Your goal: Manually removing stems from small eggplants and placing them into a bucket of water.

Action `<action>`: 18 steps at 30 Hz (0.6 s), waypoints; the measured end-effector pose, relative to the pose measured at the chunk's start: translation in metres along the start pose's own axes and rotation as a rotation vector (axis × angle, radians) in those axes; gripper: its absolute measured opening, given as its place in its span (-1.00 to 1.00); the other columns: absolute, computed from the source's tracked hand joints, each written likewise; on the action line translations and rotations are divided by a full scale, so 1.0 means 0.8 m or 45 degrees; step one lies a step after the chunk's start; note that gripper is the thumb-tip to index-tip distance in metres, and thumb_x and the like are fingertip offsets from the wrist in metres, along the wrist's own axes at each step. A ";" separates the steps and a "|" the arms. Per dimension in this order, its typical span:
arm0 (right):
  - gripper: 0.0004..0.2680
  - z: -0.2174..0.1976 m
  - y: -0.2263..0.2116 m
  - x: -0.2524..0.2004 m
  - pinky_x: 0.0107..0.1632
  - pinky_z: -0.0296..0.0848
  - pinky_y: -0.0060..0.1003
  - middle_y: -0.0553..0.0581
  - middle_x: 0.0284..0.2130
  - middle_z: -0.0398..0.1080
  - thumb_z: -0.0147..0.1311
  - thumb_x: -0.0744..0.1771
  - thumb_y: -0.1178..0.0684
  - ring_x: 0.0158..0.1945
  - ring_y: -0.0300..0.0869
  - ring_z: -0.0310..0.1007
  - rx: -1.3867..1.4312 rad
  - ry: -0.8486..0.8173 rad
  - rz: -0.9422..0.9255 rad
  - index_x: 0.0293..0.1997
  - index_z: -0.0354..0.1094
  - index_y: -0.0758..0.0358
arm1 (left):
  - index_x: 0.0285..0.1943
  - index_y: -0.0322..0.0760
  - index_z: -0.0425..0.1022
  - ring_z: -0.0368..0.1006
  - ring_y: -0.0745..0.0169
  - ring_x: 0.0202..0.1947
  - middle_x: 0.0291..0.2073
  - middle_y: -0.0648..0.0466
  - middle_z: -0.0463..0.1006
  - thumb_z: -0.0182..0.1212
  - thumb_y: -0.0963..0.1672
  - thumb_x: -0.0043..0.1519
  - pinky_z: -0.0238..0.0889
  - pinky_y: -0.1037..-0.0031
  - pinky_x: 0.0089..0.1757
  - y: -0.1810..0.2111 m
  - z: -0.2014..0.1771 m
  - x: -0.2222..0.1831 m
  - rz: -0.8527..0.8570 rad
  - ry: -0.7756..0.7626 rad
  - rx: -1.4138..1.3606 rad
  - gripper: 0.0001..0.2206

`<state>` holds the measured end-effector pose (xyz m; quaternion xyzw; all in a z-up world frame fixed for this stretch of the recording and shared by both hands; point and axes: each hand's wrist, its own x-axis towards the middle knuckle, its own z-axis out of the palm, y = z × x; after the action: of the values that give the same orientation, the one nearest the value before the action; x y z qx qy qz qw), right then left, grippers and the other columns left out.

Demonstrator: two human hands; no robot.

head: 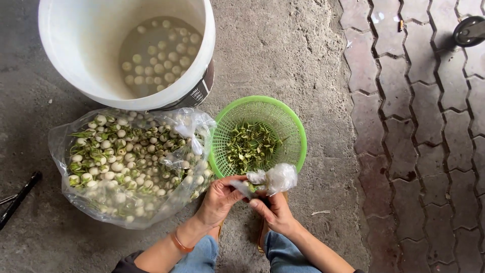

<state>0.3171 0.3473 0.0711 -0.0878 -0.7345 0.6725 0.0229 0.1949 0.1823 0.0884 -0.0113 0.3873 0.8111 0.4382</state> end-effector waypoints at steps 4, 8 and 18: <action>-0.82 0.002 -0.030 0.019 -0.25 0.47 -0.29 0.11 -0.38 0.42 0.04 0.41 0.00 -0.32 -0.17 0.44 0.209 -0.038 -0.051 -0.12 0.33 0.34 | 0.00 -0.49 0.61 0.55 0.19 -0.25 -0.20 -0.09 0.67 0.41 -0.18 0.15 0.53 0.47 -0.18 0.021 0.026 -0.007 -0.047 0.006 0.171 -0.72; -0.74 0.002 0.000 0.002 -0.64 0.05 -0.49 -0.03 -0.63 0.20 0.02 0.43 0.03 -0.69 -0.34 0.05 0.927 -0.086 0.343 0.23 0.34 0.33 | 0.08 -0.57 0.56 0.51 0.25 -0.40 -0.32 -0.04 0.62 0.39 -0.16 0.17 0.54 0.50 -0.28 0.031 0.034 -0.009 -0.011 -0.078 0.299 -0.64; -0.81 -0.013 0.002 -0.003 -0.69 0.07 -0.45 0.00 -0.68 0.20 0.03 0.43 0.01 -0.73 -0.31 0.09 0.954 -0.322 0.416 0.02 0.22 0.33 | -0.02 -0.33 0.55 0.54 0.23 -0.18 -0.21 0.01 0.63 0.54 -0.24 0.02 0.52 0.44 -0.06 0.020 0.003 0.014 0.144 -0.019 0.132 -0.64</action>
<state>0.3209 0.3569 0.0708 -0.1056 -0.4129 0.8931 -0.1439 0.1778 0.1865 0.0959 0.0394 0.4255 0.8135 0.3945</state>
